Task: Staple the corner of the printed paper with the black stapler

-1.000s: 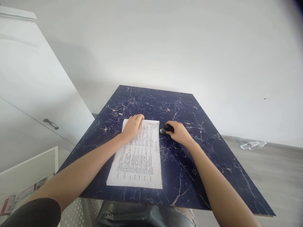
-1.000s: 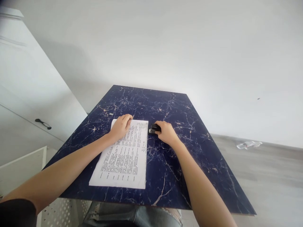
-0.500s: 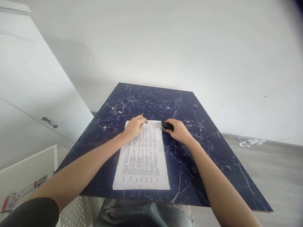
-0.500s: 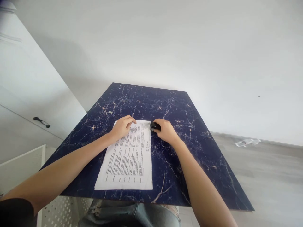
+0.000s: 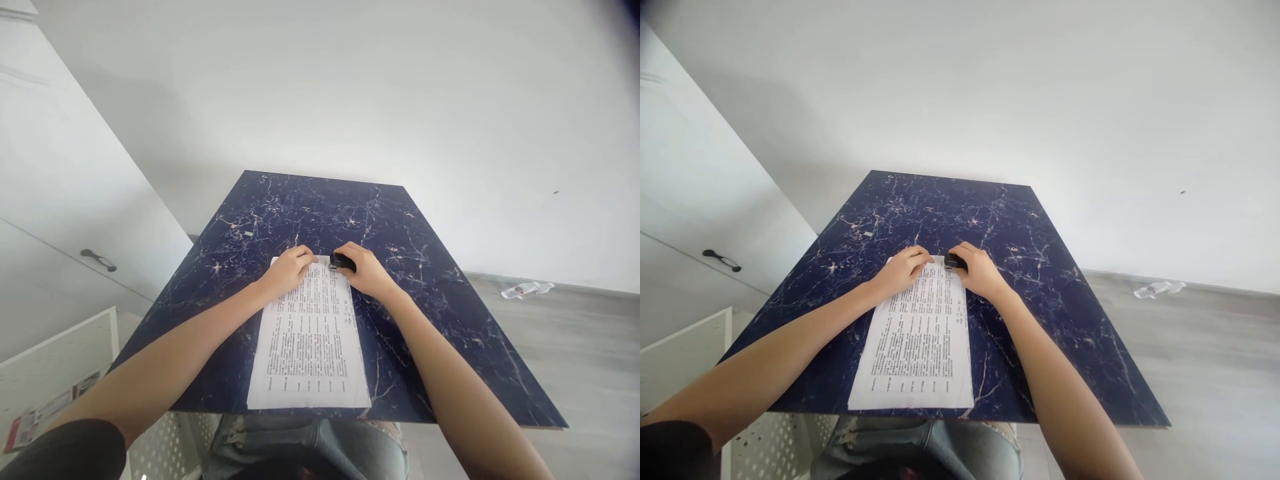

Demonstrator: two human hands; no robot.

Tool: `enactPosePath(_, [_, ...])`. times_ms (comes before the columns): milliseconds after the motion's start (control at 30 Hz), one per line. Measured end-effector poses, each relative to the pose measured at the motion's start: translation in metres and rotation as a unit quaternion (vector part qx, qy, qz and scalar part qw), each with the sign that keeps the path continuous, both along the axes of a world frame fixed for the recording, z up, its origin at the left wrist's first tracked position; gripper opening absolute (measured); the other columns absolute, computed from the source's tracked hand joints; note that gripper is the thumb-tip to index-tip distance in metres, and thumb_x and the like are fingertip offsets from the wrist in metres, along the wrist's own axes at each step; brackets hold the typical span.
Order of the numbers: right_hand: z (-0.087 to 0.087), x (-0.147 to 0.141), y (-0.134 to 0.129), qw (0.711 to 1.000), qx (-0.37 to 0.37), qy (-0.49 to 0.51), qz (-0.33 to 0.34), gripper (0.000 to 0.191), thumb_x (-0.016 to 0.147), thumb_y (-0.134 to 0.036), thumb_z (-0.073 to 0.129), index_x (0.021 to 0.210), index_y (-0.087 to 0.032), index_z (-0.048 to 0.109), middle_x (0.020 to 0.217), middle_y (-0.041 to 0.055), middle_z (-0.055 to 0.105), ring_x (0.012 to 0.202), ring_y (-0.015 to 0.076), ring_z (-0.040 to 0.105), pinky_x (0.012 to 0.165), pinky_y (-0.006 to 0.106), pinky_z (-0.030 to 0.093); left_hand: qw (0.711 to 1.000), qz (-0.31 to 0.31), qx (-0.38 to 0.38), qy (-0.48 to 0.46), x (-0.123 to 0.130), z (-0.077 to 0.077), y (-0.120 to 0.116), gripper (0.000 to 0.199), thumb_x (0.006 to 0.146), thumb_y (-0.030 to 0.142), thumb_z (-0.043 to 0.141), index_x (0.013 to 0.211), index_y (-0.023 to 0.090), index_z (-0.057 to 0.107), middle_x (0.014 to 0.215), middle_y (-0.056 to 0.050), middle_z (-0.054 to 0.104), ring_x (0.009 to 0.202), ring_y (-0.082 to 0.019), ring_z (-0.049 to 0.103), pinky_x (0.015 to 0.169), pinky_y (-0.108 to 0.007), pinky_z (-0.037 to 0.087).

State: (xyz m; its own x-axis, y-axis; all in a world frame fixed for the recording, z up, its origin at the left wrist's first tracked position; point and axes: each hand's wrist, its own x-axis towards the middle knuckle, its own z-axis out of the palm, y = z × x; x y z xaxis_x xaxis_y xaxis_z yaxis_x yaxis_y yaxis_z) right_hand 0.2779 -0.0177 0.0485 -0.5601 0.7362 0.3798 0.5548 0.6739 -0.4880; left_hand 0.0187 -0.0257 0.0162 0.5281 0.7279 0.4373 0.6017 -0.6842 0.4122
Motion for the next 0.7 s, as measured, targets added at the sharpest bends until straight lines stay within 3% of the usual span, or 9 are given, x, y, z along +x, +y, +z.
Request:
enactPosePath(267, [-0.006, -0.003, 0.001, 1.000, 0.003, -0.013, -0.028, 0.033, 0.087, -0.012, 0.064, 0.117, -0.024, 0.066, 0.111, 0.0073, 0.070, 0.099, 0.0256, 0.066, 0.089, 0.041, 0.051, 1.000, 0.007, 0.001, -0.009, 0.001, 0.001, -0.001, 0.029, 0.102, 0.009, 0.044, 0.113, 0.018, 0.070, 0.117, -0.009, 0.068, 0.108, -0.024, 0.066, 0.097, -0.047, 0.056])
enactPosePath(400, [-0.003, -0.005, 0.001, 0.999, -0.006, 0.033, -0.027, 0.023, 0.093, -0.032, 0.071, 0.115, -0.026, 0.069, 0.109, 0.0060, 0.072, 0.100, 0.0253, 0.067, 0.090, 0.040, 0.051, 1.000, 0.006, 0.008, -0.003, 0.000, -0.001, 0.000, 0.029, 0.101, 0.007, 0.045, 0.111, 0.017, 0.070, 0.116, -0.009, 0.068, 0.107, -0.024, 0.066, 0.097, -0.047, 0.056])
enactPosePath(467, [-0.002, -0.007, 0.001, 0.994, -0.006, 0.090, -0.061, 0.025, 0.103, -0.045, 0.057, 0.110, -0.025, 0.071, 0.107, 0.0062, 0.073, 0.098, 0.0247, 0.067, 0.089, 0.040, 0.051, 1.000, 0.004, 0.012, -0.001, -0.001, -0.002, 0.001, 0.029, 0.101, 0.007, 0.045, 0.112, 0.018, 0.070, 0.116, -0.009, 0.068, 0.108, -0.023, 0.066, 0.097, -0.046, 0.056])
enactPosePath(567, [-0.002, -0.011, 0.001, 0.981, 0.008, 0.151, -0.125, 0.050, 0.112, -0.049, 0.030, 0.100, -0.024, 0.071, 0.099, 0.0070, 0.073, 0.094, 0.0242, 0.067, 0.087, 0.039, 0.050, 1.000, 0.003, 0.018, 0.009, -0.002, -0.004, 0.002, 0.030, 0.101, 0.006, 0.044, 0.112, 0.017, 0.070, 0.118, -0.009, 0.069, 0.109, -0.024, 0.067, 0.098, -0.047, 0.054])
enactPosePath(700, [-0.004, -0.018, 0.000, 0.979, 0.031, 0.108, -0.170, 0.052, 0.112, -0.048, 0.029, 0.093, -0.023, 0.070, 0.097, 0.0085, 0.072, 0.094, 0.0255, 0.065, 0.090, 0.040, 0.048, 0.999, 0.004, 0.028, 0.017, -0.002, -0.004, 0.002, 0.030, 0.100, 0.006, 0.045, 0.112, 0.017, 0.071, 0.117, -0.010, 0.069, 0.108, -0.024, 0.066, 0.097, -0.047, 0.054])
